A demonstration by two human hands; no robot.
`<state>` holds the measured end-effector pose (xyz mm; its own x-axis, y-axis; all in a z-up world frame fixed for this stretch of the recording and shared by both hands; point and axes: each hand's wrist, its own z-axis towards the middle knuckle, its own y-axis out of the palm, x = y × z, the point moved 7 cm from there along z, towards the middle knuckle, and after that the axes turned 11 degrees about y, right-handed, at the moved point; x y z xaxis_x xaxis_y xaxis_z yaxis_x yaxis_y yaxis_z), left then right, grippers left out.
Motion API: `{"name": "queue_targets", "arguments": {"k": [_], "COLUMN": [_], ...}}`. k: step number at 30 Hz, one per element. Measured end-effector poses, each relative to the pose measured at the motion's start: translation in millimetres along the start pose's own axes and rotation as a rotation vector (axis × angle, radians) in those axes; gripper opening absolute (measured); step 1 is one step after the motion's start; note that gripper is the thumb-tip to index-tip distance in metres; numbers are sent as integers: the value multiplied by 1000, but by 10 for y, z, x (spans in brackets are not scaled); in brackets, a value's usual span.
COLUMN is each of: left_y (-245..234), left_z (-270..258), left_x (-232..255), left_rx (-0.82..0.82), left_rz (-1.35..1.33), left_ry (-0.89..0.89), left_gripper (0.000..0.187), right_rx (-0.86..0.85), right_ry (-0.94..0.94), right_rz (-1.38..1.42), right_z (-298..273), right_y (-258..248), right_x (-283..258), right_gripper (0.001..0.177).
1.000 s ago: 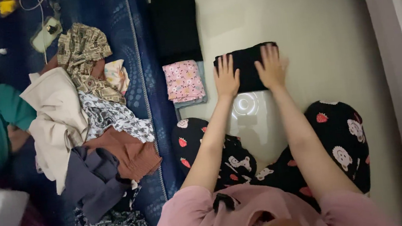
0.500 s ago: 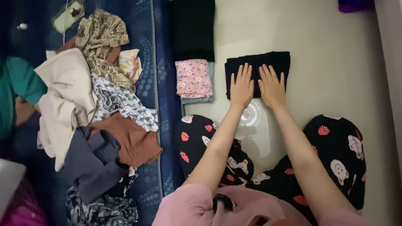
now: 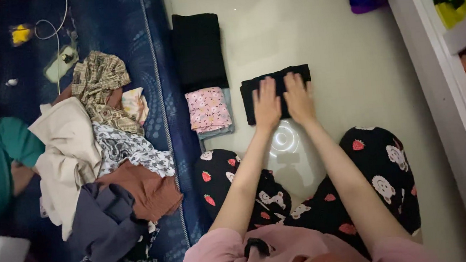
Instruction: Folding laundry while sitting on the floor.
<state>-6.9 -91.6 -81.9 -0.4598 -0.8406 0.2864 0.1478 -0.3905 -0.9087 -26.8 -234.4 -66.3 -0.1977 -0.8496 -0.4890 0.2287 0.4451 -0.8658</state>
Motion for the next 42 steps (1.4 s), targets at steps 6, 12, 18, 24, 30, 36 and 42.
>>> {"name": "queue_targets", "arguments": {"k": [6,12,18,24,30,36,42], "left_y": [135,17,-76,31,18,-30,-65], "left_z": [-64,-199,-272,-373,-376,-350,-354], "left_x": [115,32,-2,-128,-160,-139,-104], "left_rx": [-53,-50,-50,-66,-73,-84,-74], "left_rz": [-55,-43,47,89,82,69,53], "left_ry": [167,95,-14,-12,-14,-27,-24], "left_gripper": [66,71,76,77,77,76,75], "right_rx": [-143,-155,-113,-115,-86,-293,-112], "right_ry": [-201,-62,37,72,-133,-10,437], "right_rz": [17,-52,24,-31,-423,-460,-374], "right_z": [-19,-49,-65,9,305,394,421], "right_y": [304,336,599,332,278,-255,-641], "right_x": [-46,163,410,783,952,1023,1779], "right_gripper": [61,58,71,71,71,64,78]}}
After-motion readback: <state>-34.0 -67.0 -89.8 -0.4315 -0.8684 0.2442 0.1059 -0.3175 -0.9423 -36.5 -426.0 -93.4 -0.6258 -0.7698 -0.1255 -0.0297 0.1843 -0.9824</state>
